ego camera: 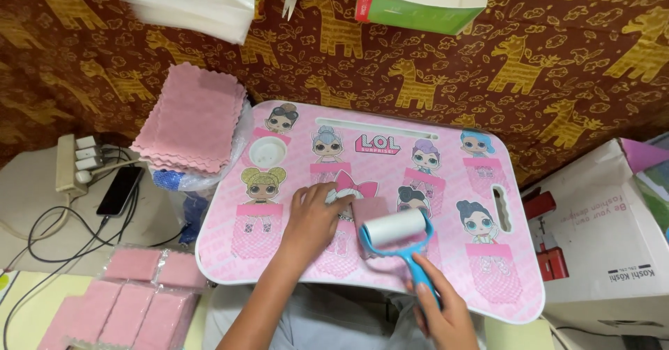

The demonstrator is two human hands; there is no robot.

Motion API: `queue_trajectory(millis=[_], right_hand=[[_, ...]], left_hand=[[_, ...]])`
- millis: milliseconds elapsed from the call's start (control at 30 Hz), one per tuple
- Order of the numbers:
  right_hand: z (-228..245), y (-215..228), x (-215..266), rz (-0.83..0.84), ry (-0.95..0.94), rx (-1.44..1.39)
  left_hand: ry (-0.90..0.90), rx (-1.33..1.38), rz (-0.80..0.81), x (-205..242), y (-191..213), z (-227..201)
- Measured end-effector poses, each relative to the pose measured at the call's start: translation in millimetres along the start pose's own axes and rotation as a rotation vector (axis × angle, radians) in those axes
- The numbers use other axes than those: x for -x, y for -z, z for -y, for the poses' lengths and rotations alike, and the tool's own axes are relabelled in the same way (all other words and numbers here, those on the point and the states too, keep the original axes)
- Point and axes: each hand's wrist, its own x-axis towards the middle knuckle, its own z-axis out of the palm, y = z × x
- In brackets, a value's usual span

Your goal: The person cleans pieces of fabric using a lint roller and places them into small plastic bags.

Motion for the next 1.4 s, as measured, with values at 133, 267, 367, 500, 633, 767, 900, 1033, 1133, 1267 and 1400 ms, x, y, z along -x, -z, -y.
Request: queue_trajectory(millis=[133,267,367,500,633,767,900,1033,1133,1267,1400], right_hand=[[51.6,-40.1,-16.7,-0.031,0.063,0.102],[56.9,-53.8,-18.5,-0.051,0.093,0.095],[32.6,-45.7,-2.7,-0.069,0.074,0.124],[-56.5,-18.2,18.5,-0.146,0.077,0.095],[-120.0,4.7,14.0,-0.068,0.096,0.154],[-42.7,-18.9,12.1,-0.116,0.103,0.036],[47.5,-43.8,-9.1,-0.027,0.083,0.080],[64.5,-56.6,-23.8,-0.050,0.071,0.067],[47.4,-50.0,-15.0,-0.049,0.081,0.093],[-26.0,-19.7,7.6,-0.070,0.044,0.073],[-118.3,16.1,14.3,-0.125,0.112,0.057]], left_hand=[[-0.009,-0.007,-0.045,1.1,-2.7,2.8],[0.031,0.025,-0.076,2.3,-4.5,4.7],[0.009,0.047,-0.070,2.6,-1.1,2.8],[-0.002,0.028,-0.026,0.4,0.6,0.2],[-0.004,-0.027,-0.017,0.7,-1.8,0.2],[-0.006,-0.031,-0.033,1.4,-1.3,0.1],[0.012,-0.031,-0.052,2.2,-4.3,2.5],[0.033,0.013,-0.074,0.9,1.3,1.2],[0.029,0.007,-0.042,0.8,0.8,1.7],[0.023,0.054,0.004,-0.4,1.2,0.5],[0.008,-0.002,-0.006,-0.5,-0.4,0.0]])
